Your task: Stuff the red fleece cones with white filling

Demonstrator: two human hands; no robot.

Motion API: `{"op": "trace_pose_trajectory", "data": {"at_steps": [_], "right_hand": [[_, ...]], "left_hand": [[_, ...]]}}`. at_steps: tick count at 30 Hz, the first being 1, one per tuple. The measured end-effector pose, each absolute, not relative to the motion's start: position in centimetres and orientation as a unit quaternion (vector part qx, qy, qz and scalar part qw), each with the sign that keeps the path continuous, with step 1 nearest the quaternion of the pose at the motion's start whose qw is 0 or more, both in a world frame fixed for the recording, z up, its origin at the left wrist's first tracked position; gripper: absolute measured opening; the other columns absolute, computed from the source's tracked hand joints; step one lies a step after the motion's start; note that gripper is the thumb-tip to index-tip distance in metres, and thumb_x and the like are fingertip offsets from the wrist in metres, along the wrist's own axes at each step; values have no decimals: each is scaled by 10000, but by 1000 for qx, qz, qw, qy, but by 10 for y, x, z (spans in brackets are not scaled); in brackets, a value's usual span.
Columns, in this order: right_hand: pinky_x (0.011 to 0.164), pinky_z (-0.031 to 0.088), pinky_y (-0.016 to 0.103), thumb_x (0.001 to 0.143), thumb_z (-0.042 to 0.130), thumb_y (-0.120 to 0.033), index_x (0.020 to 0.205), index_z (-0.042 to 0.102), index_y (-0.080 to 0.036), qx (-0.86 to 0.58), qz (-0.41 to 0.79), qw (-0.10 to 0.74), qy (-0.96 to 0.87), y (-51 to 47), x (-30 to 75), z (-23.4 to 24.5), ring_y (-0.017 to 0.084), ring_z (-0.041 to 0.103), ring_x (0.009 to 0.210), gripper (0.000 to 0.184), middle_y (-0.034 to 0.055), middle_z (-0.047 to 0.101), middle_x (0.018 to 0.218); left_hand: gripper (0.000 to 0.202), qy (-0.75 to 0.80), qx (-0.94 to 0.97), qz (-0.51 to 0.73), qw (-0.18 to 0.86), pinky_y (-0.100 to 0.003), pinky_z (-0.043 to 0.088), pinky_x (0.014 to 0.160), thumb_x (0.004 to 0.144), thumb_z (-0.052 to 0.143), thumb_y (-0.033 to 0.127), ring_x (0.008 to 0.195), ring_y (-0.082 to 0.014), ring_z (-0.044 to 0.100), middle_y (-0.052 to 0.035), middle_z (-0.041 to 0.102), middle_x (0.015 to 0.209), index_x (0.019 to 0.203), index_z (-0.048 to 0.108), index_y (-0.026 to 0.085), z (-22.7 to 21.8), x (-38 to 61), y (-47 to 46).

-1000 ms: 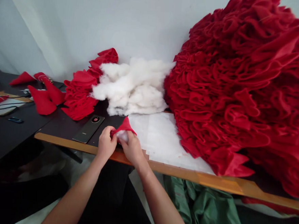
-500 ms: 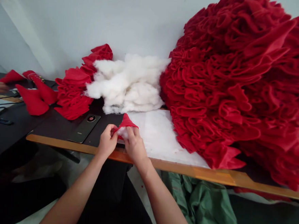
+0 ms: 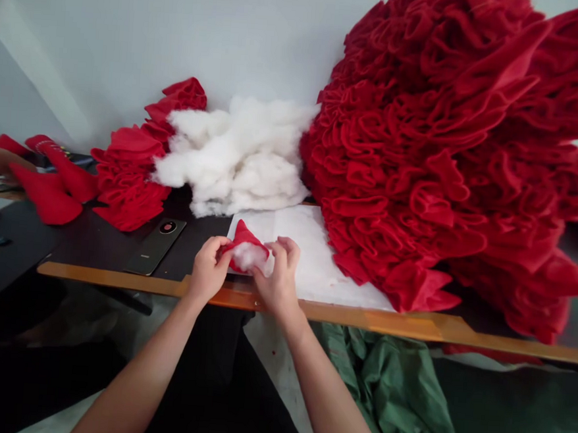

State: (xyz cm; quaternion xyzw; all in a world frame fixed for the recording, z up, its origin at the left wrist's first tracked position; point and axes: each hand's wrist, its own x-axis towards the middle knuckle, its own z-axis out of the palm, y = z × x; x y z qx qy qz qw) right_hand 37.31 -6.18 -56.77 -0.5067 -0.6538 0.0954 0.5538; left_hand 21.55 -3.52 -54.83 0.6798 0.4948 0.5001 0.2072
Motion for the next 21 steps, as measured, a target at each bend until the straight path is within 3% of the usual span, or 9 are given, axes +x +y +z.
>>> {"op": "trace_pose_trajectory", "data": {"at_steps": [2,4,8,12,15,17,21], "right_hand": [[893,485,424,685,641,-229,1302,384,-198,-491,243,536,-643,-50,376,-563,256,497,1098,670,144,406,1260],[866,485,379,630,626,-204,1333,362,-184,-489,341,499,-629,-38,374,-559,230,545,1017,751,121,496,1208],[702,474,263,567,520,-162,1035,583,-159,-537,358,488,-587,-25,358,-554,187,578,813,473,32,630,930],[524,383,223,554,419,-144,775,585,-164,-624,319,474,-534,-22,350,-556,154,519,592,277,-21,579,640],[586,405,246,554,432,-142,781,588,-168,-625,284,471,-554,-23,348,-557,169,535,643,277,-7,601,686],[676,443,284,572,467,-154,828,597,-167,-611,246,472,-586,-25,348,-557,190,559,717,288,19,624,770],[860,456,368,616,541,-184,990,590,-172,-540,226,494,-643,-36,354,-558,226,573,921,377,68,621,978]], "left_hand": [[156,489,683,494,225,-273,454,733,779,493,64,788,-159,566,-45,595,865,854,571,176,-550,215,-33],[152,486,682,488,246,-277,458,730,784,496,77,778,-158,569,-44,602,872,876,567,177,-551,215,-32],[134,476,684,494,249,-286,468,735,804,477,103,799,-166,576,-45,602,871,886,547,181,-554,217,-33],[80,463,693,509,216,-287,470,731,859,458,189,801,-168,566,-45,574,848,845,536,189,-556,215,-39],[61,481,673,522,207,-283,475,713,847,503,233,794,-164,557,-52,556,880,879,528,188,-555,215,-44],[164,491,667,522,207,-292,478,732,798,585,252,830,-174,557,-61,553,936,935,522,186,-553,216,-46],[168,501,680,506,174,-279,452,731,726,538,70,791,-164,540,-25,545,844,841,524,191,-549,214,-43]]}}
